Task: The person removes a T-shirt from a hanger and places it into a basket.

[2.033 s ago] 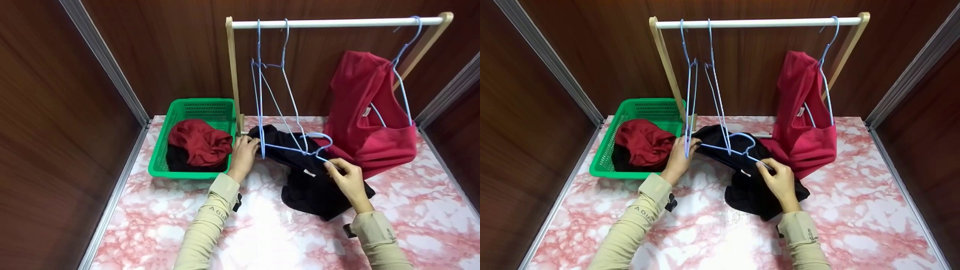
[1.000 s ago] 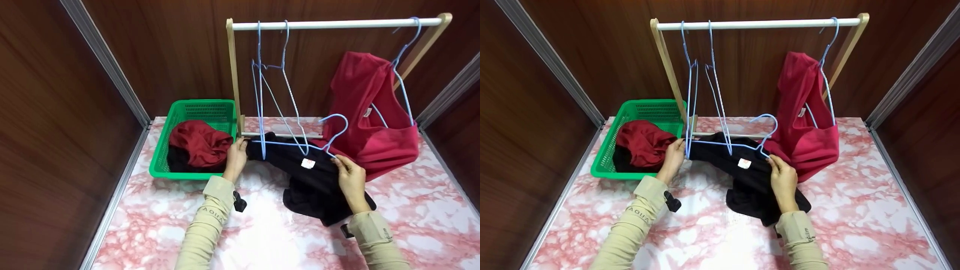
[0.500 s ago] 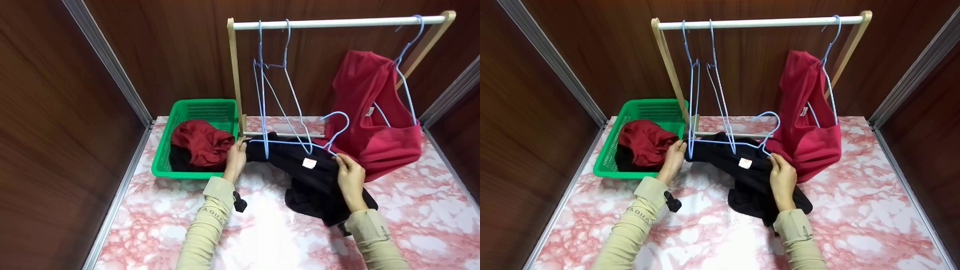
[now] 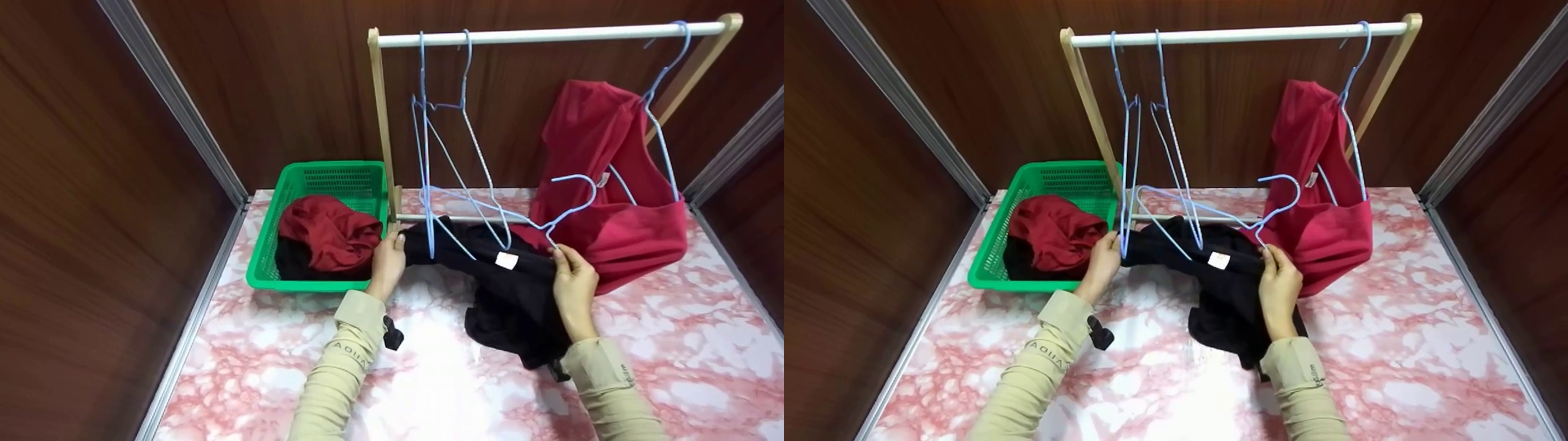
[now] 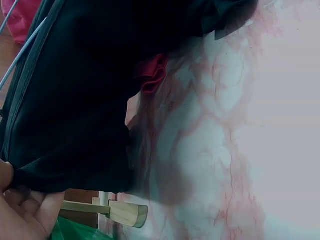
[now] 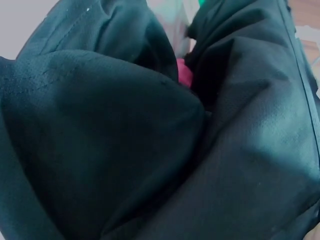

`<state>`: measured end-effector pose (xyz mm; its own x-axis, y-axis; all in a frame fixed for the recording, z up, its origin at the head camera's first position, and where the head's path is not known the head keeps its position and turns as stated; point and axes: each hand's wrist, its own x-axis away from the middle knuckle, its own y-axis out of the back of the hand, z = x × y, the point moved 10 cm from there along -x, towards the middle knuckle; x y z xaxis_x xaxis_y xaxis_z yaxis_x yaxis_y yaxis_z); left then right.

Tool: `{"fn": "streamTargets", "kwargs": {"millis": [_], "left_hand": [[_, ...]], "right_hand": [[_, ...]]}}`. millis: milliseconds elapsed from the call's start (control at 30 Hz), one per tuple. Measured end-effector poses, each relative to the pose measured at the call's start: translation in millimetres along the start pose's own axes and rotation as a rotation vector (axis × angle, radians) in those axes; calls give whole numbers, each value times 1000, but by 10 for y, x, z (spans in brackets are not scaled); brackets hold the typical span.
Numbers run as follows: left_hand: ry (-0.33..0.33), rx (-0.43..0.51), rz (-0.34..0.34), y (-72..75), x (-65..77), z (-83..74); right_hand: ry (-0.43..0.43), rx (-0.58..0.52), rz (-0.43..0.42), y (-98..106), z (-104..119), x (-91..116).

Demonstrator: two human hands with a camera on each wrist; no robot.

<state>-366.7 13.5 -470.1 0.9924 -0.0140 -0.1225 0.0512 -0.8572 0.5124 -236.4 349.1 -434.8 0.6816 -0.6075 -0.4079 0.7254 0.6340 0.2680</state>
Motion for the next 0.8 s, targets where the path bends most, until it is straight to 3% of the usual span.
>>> {"fn": "streamTargets", "kwargs": {"millis": [300,567,800], "left_hand": [[-21,-77,-37,-26,33,-32],[-30,-32,-13,-80,32,-3],[-45,-29,-4,-108,39,-12]], "right_hand": [[-37,-4,-5,8,-25,-6],[-72,4,13,-10,-73,-16],[-156,8,48,-66,-147,10]]}}
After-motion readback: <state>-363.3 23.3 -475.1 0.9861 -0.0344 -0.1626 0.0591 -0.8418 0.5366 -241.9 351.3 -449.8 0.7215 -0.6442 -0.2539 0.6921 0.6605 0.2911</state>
